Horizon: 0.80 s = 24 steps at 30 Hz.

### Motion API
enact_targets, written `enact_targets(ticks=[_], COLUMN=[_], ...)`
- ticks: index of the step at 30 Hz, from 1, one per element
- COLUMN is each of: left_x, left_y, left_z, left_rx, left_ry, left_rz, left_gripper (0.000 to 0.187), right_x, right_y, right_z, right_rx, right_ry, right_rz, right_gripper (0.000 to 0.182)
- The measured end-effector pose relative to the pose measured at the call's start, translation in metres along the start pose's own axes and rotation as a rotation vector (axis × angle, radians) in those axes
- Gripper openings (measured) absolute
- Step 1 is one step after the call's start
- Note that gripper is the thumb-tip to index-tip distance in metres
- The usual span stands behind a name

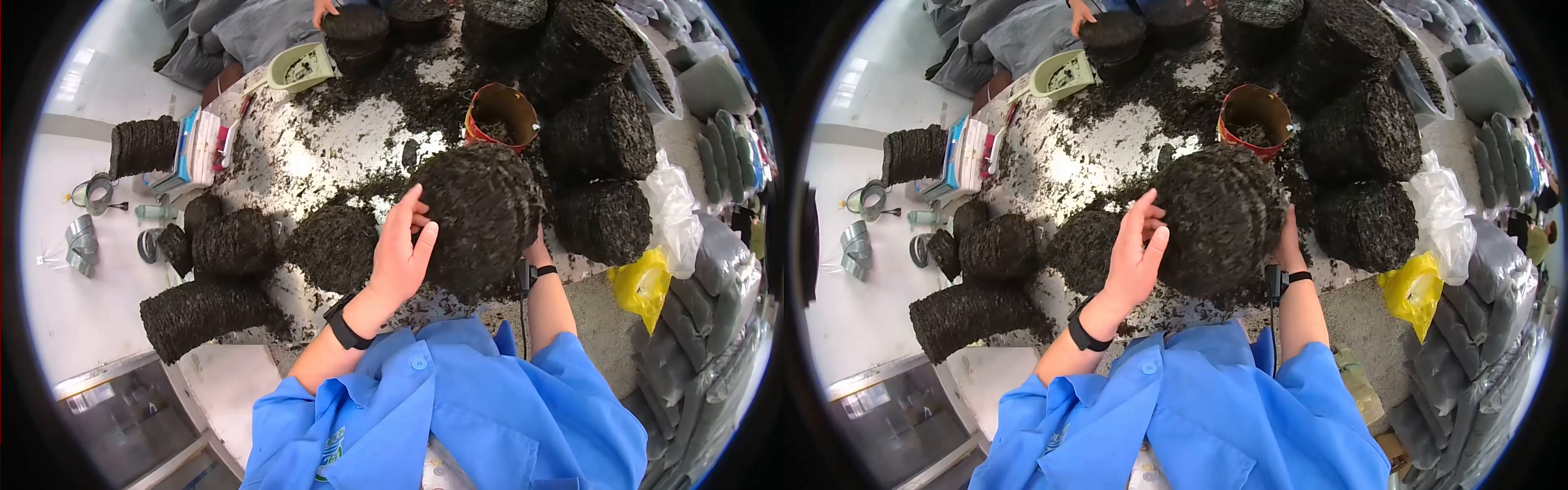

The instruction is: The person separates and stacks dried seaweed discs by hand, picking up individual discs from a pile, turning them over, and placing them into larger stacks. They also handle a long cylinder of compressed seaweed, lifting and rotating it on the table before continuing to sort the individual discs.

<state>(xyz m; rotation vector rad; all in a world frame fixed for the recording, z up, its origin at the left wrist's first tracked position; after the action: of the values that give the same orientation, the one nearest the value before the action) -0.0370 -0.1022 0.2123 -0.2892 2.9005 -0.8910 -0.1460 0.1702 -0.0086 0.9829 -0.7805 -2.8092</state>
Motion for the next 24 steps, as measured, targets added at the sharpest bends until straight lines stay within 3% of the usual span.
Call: enact_targets(ticks=[2,3,5,6,7,10,11,12,14,16,17,18,20,22,23,24], left_x=[-0.004,-0.013,-0.032,-0.042,-0.051,-0.074,-0.075,-0.076,-0.074,-0.074,-0.073,-0.074,-0.066,-0.068,-0.07,-0.077], left_y=[-0.011,-0.016,-0.025,-0.03,-0.032,-0.022,-0.022,-0.023,-0.032,-0.041,-0.031,-0.026,-0.012,0.02,0.039,0.062], left_z=[0.004,0.007,0.014,0.025,0.042,0.078,0.071,0.062,0.048,0.039,0.057,0.077,0.115,0.183,0.198,0.237], left_rx=[0.122,0.315,0.569,0.524,0.438,0.267,0.255,0.241,0.04,-0.144,-0.411,-0.297,-0.327,-0.095,-0.07,-0.054], left_ry=[-0.019,-0.021,-0.073,-0.183,-0.212,-0.211,-0.192,-0.173,-0.175,-0.224,-0.235,-0.304,-0.413,-0.559,-0.648,-0.699], left_rz=[0.028,-0.032,-0.14,-0.146,-0.134,-0.137,-0.163,-0.186,-0.177,-0.134,-0.089,-0.182,-0.196,-0.147,-0.071,0.035], left_gripper=[0.056,0.057,0.058,0.055,0.054,0.054,0.054,0.054,0.055,0.055,0.059,0.051,0.046,0.042,0.048,0.058], right_x=[0.022,0.009,0.034,0.05,0.047,-0.013,-0.001,-0.015,-0.057,-0.075,-0.088,-0.088,-0.086,-0.071,-0.086,-0.071], right_y=[-0.019,0.006,-0.026,-0.042,-0.033,0.015,-0.007,-0.001,0.017,-0.004,-0.008,-0.03,-0.057,-0.09,-0.095,-0.129], right_z=[-0.014,-0.003,-0.037,-0.056,-0.064,-0.032,-0.05,-0.035,0.026,0.067,0.087,0.098,0.108,0.089,0.085,0.062], right_rx=[0.136,0.101,0.058,0.023,0.232,0.103,0.316,0.309,0.075,0.188,0.174,0.168,0.107,0.075,-0.39,-0.04], right_ry=[0.235,0.243,0.213,0.173,0.372,0.46,0.529,0.528,0.305,0.367,0.335,0.351,0.319,0.276,-0.121,0.227], right_rz=[-0.287,-0.213,-0.096,0.016,0.085,-0.058,0.114,0.11,-0.03,0.234,0.159,0.162,0.028,-0.15,0.08,0.009], right_gripper=[0.066,0.067,0.063,0.059,0.047,0.041,0.045,0.045,0.057,0.069,0.075,0.077,0.075,0.067,0.063,0.059])
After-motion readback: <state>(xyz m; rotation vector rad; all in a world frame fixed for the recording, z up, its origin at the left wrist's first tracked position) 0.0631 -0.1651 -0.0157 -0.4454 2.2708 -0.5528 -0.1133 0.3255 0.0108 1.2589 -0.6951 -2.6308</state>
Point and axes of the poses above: each hand's wrist, its own x-axis towards the middle knuckle, its own y-axis out of the palm, z = x × y, the point moved 3 cm from there along x, towards the middle knuckle, and after that the axes turned 12 degrees about x, right-handed, at the moved point
